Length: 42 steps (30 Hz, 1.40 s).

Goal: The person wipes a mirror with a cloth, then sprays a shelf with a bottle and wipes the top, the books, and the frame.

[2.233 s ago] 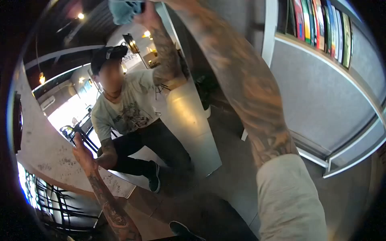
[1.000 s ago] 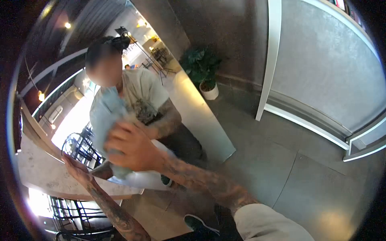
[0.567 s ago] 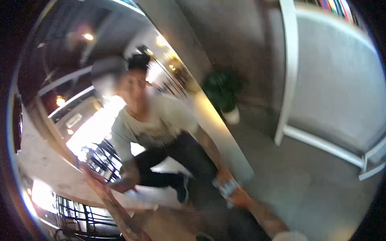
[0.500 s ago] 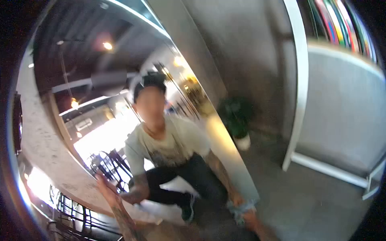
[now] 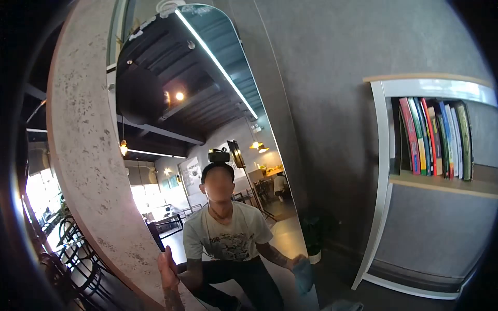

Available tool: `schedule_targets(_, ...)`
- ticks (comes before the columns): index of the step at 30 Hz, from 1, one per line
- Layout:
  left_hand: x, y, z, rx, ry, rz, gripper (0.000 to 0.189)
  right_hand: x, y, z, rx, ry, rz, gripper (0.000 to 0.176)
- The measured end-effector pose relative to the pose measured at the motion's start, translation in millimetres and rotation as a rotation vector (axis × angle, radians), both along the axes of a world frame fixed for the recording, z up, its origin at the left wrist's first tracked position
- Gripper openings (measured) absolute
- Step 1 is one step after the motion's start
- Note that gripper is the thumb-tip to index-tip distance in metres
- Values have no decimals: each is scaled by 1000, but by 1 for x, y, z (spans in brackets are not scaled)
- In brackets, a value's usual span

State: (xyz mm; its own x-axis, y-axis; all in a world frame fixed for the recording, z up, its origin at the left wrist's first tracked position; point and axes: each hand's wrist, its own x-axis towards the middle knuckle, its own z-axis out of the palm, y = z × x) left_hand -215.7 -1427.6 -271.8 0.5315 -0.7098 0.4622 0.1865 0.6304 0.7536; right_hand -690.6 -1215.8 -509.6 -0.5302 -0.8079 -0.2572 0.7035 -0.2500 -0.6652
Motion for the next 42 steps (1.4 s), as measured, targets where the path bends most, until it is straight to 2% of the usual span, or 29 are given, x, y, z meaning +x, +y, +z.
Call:
schedule_targets(3,8,8,7,19,-80,-126,36,-4,-39,85,-406,-46,-56,43)
schedule_targets(4,9,8,13,252,-226,10,30,0,-60,119,-552,8,-53,43)
schedule_targets(5,9,6,20,483,-373,148,29,6,-86,167,-575,625,-168,51)
schedule_targets(6,0,12,26,482,-369,147,29,12,-112,215,-568,1140,-448,62)
schedule_targets(7,-16,20,33,308,-358,82,38,26,-134,280,-819,1243,-507,56)
schedule_targets(8,-23,24,38,137,-344,18,52,34,-153,333,-944,1434,-569,49)
schedule_targets(9,-11,17,25,294,-345,73,76,47,-175,376,-1013,1582,-657,46)
schedule_targets(11,-15,23,30,307,-298,39,79,67,-219,427,-1155,1644,-568,45)
schedule_targets(13,-14,24,36,316,-254,4,82,71,-267,462,-1132,1724,-540,48)
schedule_targets(15,-8,22,36,415,-339,-58,80,78,-294,523,-1181,1712,-728,54)
schedule_targets(17,-9,25,40,406,-317,-91,80,88,-305,595,-1198,1588,-753,60)
schedule_targets(18,-8,25,39,388,-299,-123,80,91,-303,629,-1112,1587,-707,63)
schedule_targets(20,6,10,16,304,-313,-82,82,89,-304,640,-1015,1574,-661,67)
schedule_targets(22,6,5,6,213,-320,-48,83,75,-306,630,-977,1622,-464,68)
schedule_targets(24,-10,17,21,238,-176,-48,89,58,-301,568,-1183,1672,-443,65)
schedule_targets(26,-13,22,30,312,-186,-35,92,52,-280,489,-1151,1746,-518,61)
schedule_targets(27,-14,24,33,390,-199,-12,95,48,-273,457,-1133,1742,-478,59)
schedule_targets(29,-17,28,36,411,-190,-34,97,47,-272,443,-1109,1732,-431,58)
schedule_targets(31,-17,34,46,430,-199,-55,99,53,-279,463,-1177,1683,-517,60)
schedule_targets(32,-21,37,47,460,-268,-5,87,58,-284,486,-1181,1675,-527,60)
schedule_targets(34,-9,26,26,478,-319,37,77,67,-300,559,-1255,1690,-559,61)
schedule_targets(35,13,11,-7,337,-427,-8,64,73,-313,598,-1319,1671,-600,62)
schedule_targets(36,22,-2,-21,195,-533,-54,53,80,-328,640,-1381,1651,-641,63)
schedule_targets(37,18,0,-8,189,-525,-64,53,88,-341,686,-1352,1657,-641,63)
schedule_targets(39,8,22,21,549,-112,-264,84,98,-355,741,-1320,1674,-644,64)
schedule_targets(41,10,25,27,579,-95,-271,88,104,-355,766,-1285,1730,-713,66)
schedule_targets(42,11,29,31,612,-77,-270,92,99,-348,750,-1250,1740,-712,64)
